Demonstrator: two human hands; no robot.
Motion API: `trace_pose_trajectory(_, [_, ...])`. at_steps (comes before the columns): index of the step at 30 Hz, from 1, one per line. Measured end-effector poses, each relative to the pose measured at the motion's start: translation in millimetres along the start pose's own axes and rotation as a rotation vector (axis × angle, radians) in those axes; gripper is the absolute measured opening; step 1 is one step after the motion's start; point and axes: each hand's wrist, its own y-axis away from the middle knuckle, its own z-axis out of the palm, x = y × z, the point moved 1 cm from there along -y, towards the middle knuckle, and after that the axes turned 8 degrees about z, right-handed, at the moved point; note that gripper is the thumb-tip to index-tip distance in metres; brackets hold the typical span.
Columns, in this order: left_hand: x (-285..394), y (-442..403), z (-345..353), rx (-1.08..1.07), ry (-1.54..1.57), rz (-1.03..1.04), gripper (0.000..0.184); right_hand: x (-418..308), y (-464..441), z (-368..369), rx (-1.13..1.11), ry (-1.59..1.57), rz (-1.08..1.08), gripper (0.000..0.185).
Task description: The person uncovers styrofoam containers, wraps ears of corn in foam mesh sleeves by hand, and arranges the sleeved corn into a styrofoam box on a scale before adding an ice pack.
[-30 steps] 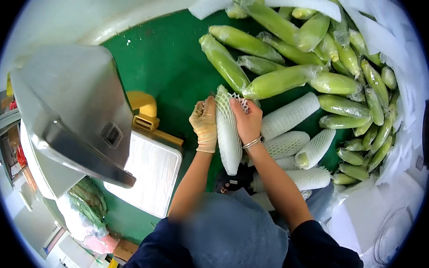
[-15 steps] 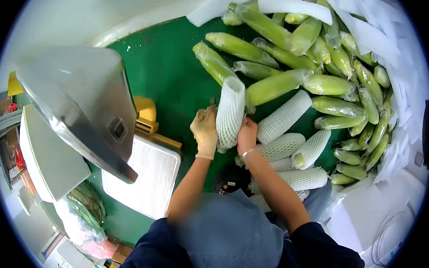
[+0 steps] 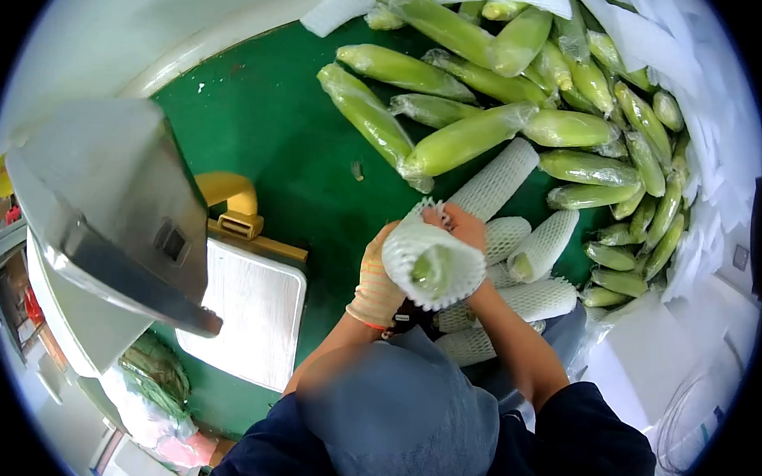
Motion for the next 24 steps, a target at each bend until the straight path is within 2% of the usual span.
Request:
trace_pose_trajectory(1, [-4.3, -1.3, -1.1, -0.071, -0.487, 0.09, 0.036, 21.6, -3.9, 0.4, -0.055, 0.087, 0.025, 0.022])
trace_pose_trajectory(2, [-5.6, -2.2, -0.3, -0.1, -0.853, 0.175, 0.039, 32.0, 1.2, -2.9, -0.114, -0.086, -0.126, 0.018])
trace_pose_trajectory(3, [-3.4, -4.6, 3.0, -0.142, -1.081, 0.255, 0.039, 52.4, 12.3, -6.8, -0.128, 0.075, -0.221, 0.017])
trace_pose_trajectory(5, [-12.5, -5.1, 3.9, 0.046, -0.448, 0.081, 0.036, 93.8, 35.1, -14.4, -0.115, 0.384, -0.43, 0.037])
trace_pose_trajectory(7, [-5.1, -16.1, 6.5, 0.031, -0.511, 0.116, 0.033, 44.7, 47.0, -49.5, -0.145, 0.328, -0.276, 0.05])
trace_pose_trajectory(8, [12.4, -27.4, 18.2, 0.121, -0.276, -0.073, 0.025, 30.2, 45.4, -63.6, -0.038, 0.457, -0.304, 0.053])
trace_pose_trajectory(9, [22.7, -32.8, 27.1, 0.211, -0.04, -0.282, 0.02, -6.8, 40.9, -106.2, -0.044, 0.542, -0.402, 0.051])
trace_pose_trajectory(10, [19.6, -38.4, 24.5, 0.196, -0.027, -0.277, 0.02, -29.1, 25.1, -147.4, -0.177, 0.298, -0.233, 0.041])
trace_pose_trajectory(11, [13.7, -47.6, 21.1, -0.212, -0.558, -0.02, 0.019, -70.3, 6.0, -173.8, -0.043, 0.74, -0.256, 0.031])
trace_pose_trajectory(12, [3.6, -55.5, 18.9, -0.62, -1.081, 0.264, 0.018, -84.8, -18.1, -186.7, 0.252, 0.936, -0.486, 0.029])
trace_pose_trajectory(13, [-22.2, -47.5, 17.8, -0.37, -0.579, -0.038, 0.017, -112.9, -38.0, -200.4, 0.244, 0.91, -0.543, 0.033])
trace_pose_trajectory(15, [6.5, -51.6, 57.2, -0.396, -1.193, -0.35, 0.022, -176.7, -76.6, -187.9, 0.332, 1.004, -0.93, 0.036])
trace_pose_trajectory(16, [13.4, -53.2, 67.5, -0.468, -1.338, -0.362, 0.032, -192.7, -105.4, -175.9, 0.301, 1.031, -1.03, 0.039])
trace_pose_trajectory(17, [15.5, -47.6, 69.9, -0.46, -1.341, -0.365, 0.032, -201.6, -140.7, -163.8, 0.279, 1.065, -1.052, 0.041])
trace_pose_trajectory(18, [19.0, -43.1, 70.8, -0.406, -1.435, -0.205, 0.035, -205.7, -178.1, -150.1, 0.26, 1.097, -1.078, 0.042])
trace_pose_trajectory(19, [24.9, -40.9, 72.4, -0.346, -1.525, -0.038, 0.039, -209.3, -215.1, -132.9, 0.246, 1.24, -0.994, 0.046])
trace_pose_trajectory(20, [35.7, -39.1, 80.2, -0.28, -1.505, 0.065, 0.041, -207.5, -246.3, -117.5, 0.229, 1.381, -0.908, 0.05])
trace_pose_trajectory(21, [34.5, -38.7, 81.6, -0.258, -1.509, 0.067, 0.041, -197.4, -270.4, -105.9, 0.214, 1.444, -0.887, 0.051])
trace_pose_trajectory(23, [30.3, -36.9, 82.7, -0.366, -1.367, 0.358, 0.036, -198.0, -282.1, -85.9, 0.191, 1.499, -0.886, 0.052])
trace_pose_trajectory(24, [16.7, -37.5, 70.4, -0.414, -1.242, 0.414, 0.031, -200.0, -277.3, -78.4, 0.156, 1.647, -0.752, 0.051])
